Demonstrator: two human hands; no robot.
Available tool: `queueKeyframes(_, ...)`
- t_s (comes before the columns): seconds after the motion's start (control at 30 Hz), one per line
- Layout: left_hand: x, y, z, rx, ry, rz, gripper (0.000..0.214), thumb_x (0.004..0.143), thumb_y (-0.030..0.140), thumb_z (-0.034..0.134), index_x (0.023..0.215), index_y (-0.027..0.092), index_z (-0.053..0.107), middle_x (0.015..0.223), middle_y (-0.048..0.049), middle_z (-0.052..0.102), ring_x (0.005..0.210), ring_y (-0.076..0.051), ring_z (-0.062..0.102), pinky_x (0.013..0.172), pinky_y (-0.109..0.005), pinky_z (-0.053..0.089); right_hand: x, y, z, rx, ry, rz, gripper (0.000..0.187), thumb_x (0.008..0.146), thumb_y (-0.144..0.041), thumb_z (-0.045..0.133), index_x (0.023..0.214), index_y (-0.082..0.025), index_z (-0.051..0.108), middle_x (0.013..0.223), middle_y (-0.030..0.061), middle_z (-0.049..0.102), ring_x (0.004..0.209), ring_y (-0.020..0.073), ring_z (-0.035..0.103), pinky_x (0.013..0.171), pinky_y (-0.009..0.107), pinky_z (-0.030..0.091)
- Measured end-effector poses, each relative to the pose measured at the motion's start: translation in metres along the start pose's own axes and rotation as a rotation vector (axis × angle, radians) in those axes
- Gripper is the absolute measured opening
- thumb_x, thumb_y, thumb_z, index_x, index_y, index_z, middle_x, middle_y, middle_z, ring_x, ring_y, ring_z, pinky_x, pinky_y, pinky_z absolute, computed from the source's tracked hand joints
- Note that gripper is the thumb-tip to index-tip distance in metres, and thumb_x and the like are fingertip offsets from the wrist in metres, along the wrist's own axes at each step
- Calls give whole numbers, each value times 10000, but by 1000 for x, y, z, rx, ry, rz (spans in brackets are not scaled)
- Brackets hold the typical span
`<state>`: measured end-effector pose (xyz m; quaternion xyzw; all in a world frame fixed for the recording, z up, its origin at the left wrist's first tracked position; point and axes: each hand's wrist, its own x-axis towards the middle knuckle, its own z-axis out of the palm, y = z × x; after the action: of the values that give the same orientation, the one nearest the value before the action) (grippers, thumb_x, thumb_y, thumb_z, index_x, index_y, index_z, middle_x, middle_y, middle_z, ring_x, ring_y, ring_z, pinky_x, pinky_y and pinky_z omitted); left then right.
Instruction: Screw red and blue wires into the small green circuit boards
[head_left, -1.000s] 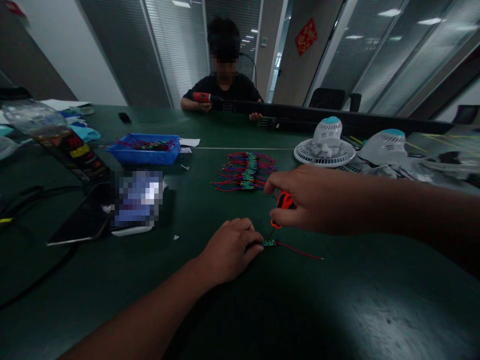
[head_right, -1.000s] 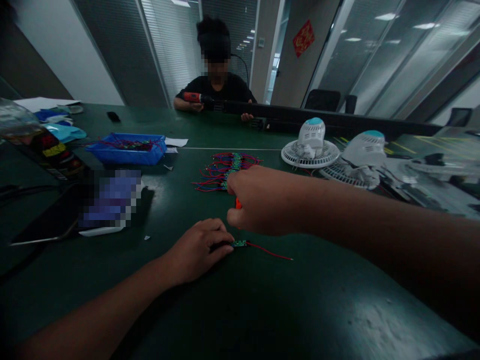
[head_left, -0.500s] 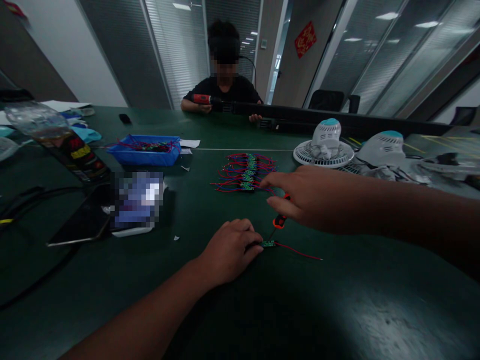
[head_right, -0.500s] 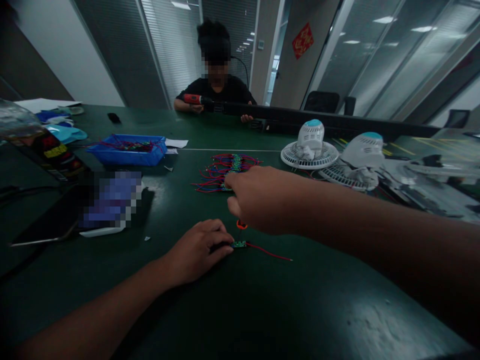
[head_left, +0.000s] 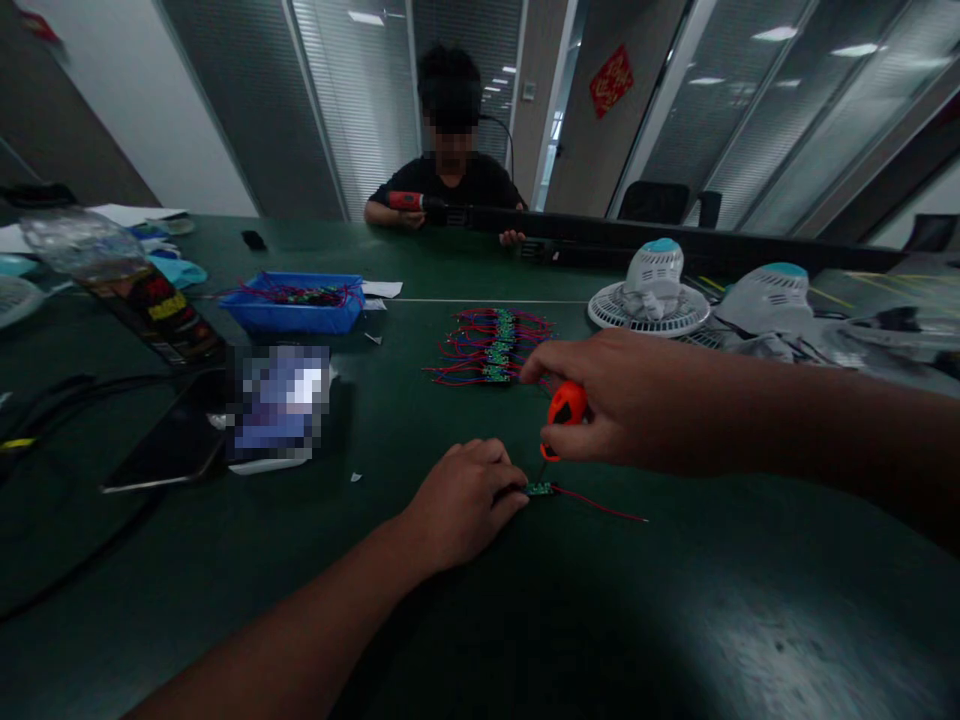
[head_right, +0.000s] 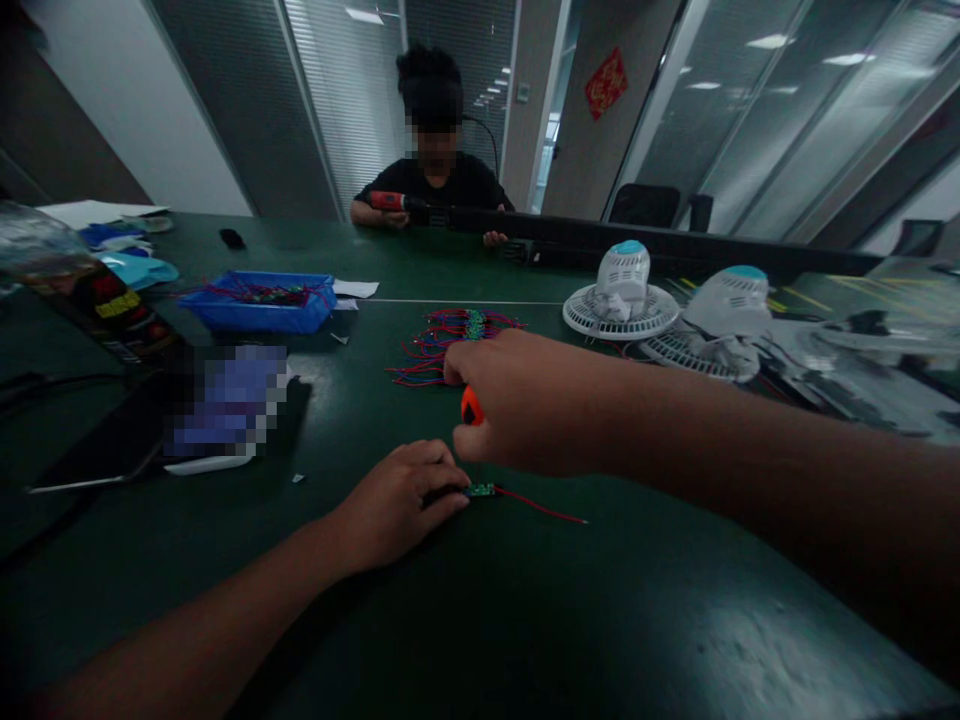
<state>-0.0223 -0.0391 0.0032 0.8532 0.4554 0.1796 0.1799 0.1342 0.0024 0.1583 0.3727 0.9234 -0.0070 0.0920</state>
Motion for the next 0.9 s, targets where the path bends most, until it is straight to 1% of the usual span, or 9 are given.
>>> queueKeyframes(0.07, 0, 0, 1, -6, 9, 0, 187, 870, 278, 576, 1000, 214, 694, 939, -39, 618, 889, -191, 565, 794, -335, 443, -1, -3, 1, 1, 2, -17, 338, 802, -356, 532, 1063, -159, 619, 841, 80, 679, 702, 209, 609, 565, 288, 385)
queueKeyframes(0.13, 0, -1, 2, -12, 26, 7, 182, 870, 281, 576, 989, 214, 696, 935, -39, 618, 884, -188, 565, 798, -334, 444, -2, -7, 1, -20, 5, 2, 336, 840, -417, 474, 1010, -177, 636, 818, 82, 678, 664, 207, 601, 547, 292, 362)
queueKeyframes(0.23, 0, -2, 4, -6, 38, 16, 187, 875, 294, 569, 990, 217, 696, 940, -37, 616, 897, -190, 562, 803, -332, 442, -1, -9, 1, -41, -16, 29, 512, 917, -528, 276, 868, -205, 670, 724, 72, 663, 555, 184, 563, 506, 291, 310)
queueKeyframes(0.3, 0, -2, 4, 1, 31, 15, 191, 877, 297, 567, 1000, 222, 693, 939, -33, 614, 898, -188, 559, 803, -329, 440, 1, -7, 2, -66, -14, 12, 540, 944, -488, 229, 818, -209, 673, 674, 62, 648, 518, 173, 545, 498, 293, 287)
queueKeyframes(0.4, 0, -1, 2, 10, 13, 4, 193, 880, 299, 563, 1005, 228, 691, 935, -28, 610, 891, -184, 558, 802, -327, 438, 4, -4, 3, -94, -2, 25, 418, 932, -411, 321, 876, -203, 679, 668, 58, 648, 544, 183, 565, 501, 294, 290)
queueKeyframes(0.5, 0, 0, 0, 11, -5, -2, 198, 885, 303, 556, 1007, 227, 691, 948, -31, 610, 899, -186, 556, 802, -331, 438, 5, -1, 5, -76, -12, 45, 342, 895, -380, 399, 1005, -195, 665, 707, 64, 660, 595, 193, 592, 521, 291, 324)
queueKeyframes(0.57, 0, 1, -1, 10, -7, -3, 197, 885, 298, 556, 1006, 223, 692, 955, -34, 613, 899, -188, 557, 802, -333, 438, 4, -1, 5, -76, -13, 55, 341, 875, -371, 427, 1057, -177, 639, 709, 67, 656, 589, 192, 590, 522, 289, 333)
queueKeyframes(0.7, 1, 1, 0, 8, -2, -9, 191, 878, 287, 568, 999, 212, 696, 954, -36, 622, 890, -187, 561, 803, -334, 438, 3, -2, 4, -78, -10, 60, 349, 845, -357, 458, 1090, -155, 600, 681, 64, 642, 567, 192, 576, 509, 281, 335)
queueKeyframes(0.9, 1, 0, -1, 2, -1, -2, 193, 875, 282, 571, 1000, 208, 698, 949, -38, 627, 892, -191, 566, 793, -333, 441, 3, -2, 3, -24, -22, 75, 457, 824, -379, 484, 1205, -134, 550, 793, 98, 676, 677, 227, 613, 553, 296, 383)
